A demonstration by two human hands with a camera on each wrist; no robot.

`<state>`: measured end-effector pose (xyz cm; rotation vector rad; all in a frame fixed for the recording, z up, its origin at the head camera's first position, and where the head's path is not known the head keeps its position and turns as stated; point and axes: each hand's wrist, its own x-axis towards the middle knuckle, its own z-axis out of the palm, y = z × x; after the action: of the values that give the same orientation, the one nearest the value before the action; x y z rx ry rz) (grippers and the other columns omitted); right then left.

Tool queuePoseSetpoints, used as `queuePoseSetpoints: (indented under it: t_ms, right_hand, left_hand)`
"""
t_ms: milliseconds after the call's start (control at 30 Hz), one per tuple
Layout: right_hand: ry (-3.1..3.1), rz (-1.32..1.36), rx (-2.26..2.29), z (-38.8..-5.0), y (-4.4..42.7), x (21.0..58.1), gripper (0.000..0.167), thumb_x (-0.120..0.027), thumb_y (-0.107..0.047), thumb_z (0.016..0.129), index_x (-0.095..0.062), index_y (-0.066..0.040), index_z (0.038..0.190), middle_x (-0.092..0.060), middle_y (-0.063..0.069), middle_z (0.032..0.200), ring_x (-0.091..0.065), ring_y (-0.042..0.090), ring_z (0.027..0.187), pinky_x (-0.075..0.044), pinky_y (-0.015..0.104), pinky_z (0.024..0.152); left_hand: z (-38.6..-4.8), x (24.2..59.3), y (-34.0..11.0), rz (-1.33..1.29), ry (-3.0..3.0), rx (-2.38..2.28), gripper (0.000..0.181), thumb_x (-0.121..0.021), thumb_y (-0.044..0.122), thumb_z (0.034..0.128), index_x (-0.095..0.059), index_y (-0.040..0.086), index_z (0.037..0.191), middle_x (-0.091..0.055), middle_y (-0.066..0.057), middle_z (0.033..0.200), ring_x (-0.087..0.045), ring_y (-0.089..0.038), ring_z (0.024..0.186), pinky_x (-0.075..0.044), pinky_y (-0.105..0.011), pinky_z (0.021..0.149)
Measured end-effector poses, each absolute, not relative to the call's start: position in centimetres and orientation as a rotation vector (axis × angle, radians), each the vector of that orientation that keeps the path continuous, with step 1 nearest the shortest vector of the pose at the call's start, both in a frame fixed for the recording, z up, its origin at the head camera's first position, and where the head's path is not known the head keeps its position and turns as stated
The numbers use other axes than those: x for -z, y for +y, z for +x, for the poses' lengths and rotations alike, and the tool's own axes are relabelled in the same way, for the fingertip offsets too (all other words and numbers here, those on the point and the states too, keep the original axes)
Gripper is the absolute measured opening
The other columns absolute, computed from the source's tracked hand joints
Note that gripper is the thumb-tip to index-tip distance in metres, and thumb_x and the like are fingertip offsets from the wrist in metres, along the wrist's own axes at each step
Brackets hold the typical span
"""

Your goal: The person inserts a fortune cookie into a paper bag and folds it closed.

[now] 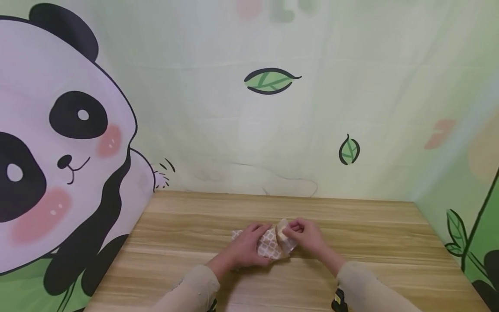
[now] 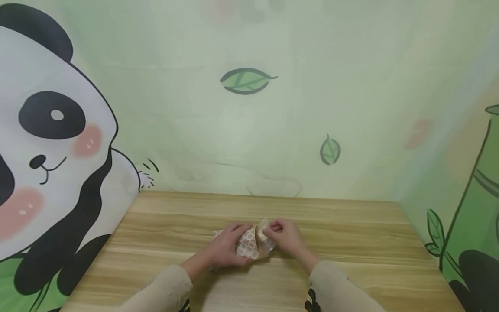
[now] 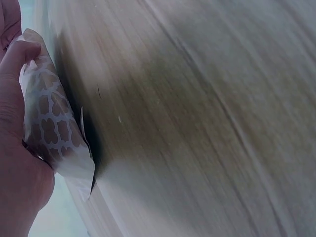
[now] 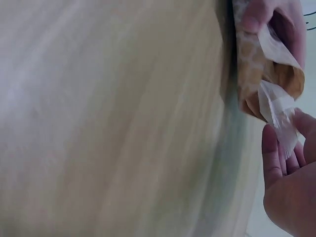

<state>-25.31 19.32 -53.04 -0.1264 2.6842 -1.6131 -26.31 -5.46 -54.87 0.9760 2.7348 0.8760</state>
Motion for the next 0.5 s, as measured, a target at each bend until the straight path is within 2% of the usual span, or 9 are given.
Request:
queuePoseSetpoints:
  t_ms: [500]
  right_hand:
    - [2.669, -0.006, 1.83, -23.3, 16.9, 55.0, 0.018, -0.083, -0.009, 0.093, -0.074, 0.003, 0.102, -0.074, 0.008, 0.093, -0.067, 0.014, 0.085, -0.057, 0.022, 0.074]
  left_hand:
    - [-26.4, 55.0, -5.4, 0.979, 2.764, -0.801, 0.111, -0.092, 0.045, 0.0722, -0.04, 0.017, 0.165, -0.051, -0.012, 0.153, -0.054, -0.029, 0.134, -0.048, -0.05, 0.113]
